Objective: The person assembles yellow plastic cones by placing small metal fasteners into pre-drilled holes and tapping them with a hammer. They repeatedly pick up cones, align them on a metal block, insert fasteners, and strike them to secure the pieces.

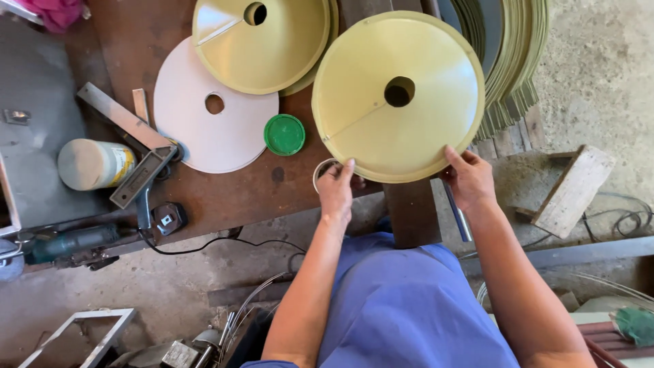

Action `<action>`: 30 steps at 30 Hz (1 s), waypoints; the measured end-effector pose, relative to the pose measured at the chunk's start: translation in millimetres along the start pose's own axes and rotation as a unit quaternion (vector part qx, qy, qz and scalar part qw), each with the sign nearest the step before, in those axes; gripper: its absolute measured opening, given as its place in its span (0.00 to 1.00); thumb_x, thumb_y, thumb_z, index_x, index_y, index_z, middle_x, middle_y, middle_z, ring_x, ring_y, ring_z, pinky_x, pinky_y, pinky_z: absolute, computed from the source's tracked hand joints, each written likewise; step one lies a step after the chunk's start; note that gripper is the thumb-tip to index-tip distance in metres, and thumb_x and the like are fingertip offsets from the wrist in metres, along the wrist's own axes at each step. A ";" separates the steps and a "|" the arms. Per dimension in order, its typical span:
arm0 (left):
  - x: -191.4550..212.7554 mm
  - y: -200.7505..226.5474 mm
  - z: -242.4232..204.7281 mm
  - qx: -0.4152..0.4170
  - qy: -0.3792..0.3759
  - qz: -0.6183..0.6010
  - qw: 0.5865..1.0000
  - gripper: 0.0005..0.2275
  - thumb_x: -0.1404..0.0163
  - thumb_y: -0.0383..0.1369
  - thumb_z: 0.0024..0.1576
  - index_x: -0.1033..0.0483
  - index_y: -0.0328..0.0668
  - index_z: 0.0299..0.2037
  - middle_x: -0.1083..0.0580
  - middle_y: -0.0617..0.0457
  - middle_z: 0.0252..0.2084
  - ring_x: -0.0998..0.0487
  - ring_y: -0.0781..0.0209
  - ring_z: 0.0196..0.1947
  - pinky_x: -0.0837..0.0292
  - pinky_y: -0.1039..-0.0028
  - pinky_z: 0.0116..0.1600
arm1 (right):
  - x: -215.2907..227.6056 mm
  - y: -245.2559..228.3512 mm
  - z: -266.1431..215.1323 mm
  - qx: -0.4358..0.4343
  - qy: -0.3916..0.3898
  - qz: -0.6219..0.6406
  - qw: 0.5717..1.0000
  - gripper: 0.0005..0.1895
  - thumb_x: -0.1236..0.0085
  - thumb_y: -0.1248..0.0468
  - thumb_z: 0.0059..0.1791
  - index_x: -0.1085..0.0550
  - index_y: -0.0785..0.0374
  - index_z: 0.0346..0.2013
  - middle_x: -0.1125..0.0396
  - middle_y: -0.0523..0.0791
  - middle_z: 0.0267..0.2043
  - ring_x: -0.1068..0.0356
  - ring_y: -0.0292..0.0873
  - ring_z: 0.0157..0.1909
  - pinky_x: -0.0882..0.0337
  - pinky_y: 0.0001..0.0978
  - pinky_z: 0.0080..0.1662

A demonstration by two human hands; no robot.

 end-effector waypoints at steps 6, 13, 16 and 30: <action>-7.3 10.5 -12.8 -0.007 -0.005 -0.001 1.000 0.11 0.42 0.35 0.60 0.20 0.32 0.41 0.22 0.53 0.30 0.24 0.67 0.24 0.25 0.75 0.32 | -3.4 2.3 -16.6 -0.008 -0.056 0.011 0.998 0.16 0.37 0.62 0.51 0.25 0.69 0.49 0.25 0.45 0.44 0.26 0.39 0.41 0.26 0.36 0.45; 6.2 20.9 13.1 -0.064 0.049 0.054 0.995 0.12 0.41 0.35 0.59 0.19 0.27 0.40 0.24 0.52 0.26 0.27 0.68 0.21 0.32 0.77 0.28 | -11.3 10.6 -23.8 0.000 -0.069 -0.013 0.998 0.14 0.35 0.64 0.50 0.22 0.67 0.47 0.26 0.43 0.41 0.29 0.38 0.38 0.28 0.33 0.43; 6.2 29.7 16.7 -0.089 0.053 0.023 0.994 0.12 0.40 0.34 0.58 0.19 0.29 0.41 0.24 0.56 0.27 0.28 0.71 0.22 0.32 0.79 0.29 | -10.3 8.4 -22.9 -0.007 -0.057 -0.021 0.998 0.13 0.35 0.63 0.48 0.22 0.66 0.46 0.26 0.41 0.39 0.29 0.36 0.37 0.29 0.31 0.41; 55.3 106.0 -29.4 -0.290 0.181 0.494 0.799 0.05 0.42 0.33 0.57 0.17 0.42 0.39 0.21 0.45 0.37 0.19 0.50 0.37 0.25 0.63 0.42 | -6.3 15.8 -16.3 0.027 -0.048 -0.087 0.995 0.10 0.31 0.62 0.49 0.22 0.65 0.38 0.28 0.41 0.34 0.31 0.34 0.34 0.30 0.28 0.39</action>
Point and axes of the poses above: each hand's wrist, its own z-axis towards the middle knuckle, its own x-axis out of the back of the hand, y = z × x, the point moved 7 cm from there along z, towards the middle knuckle
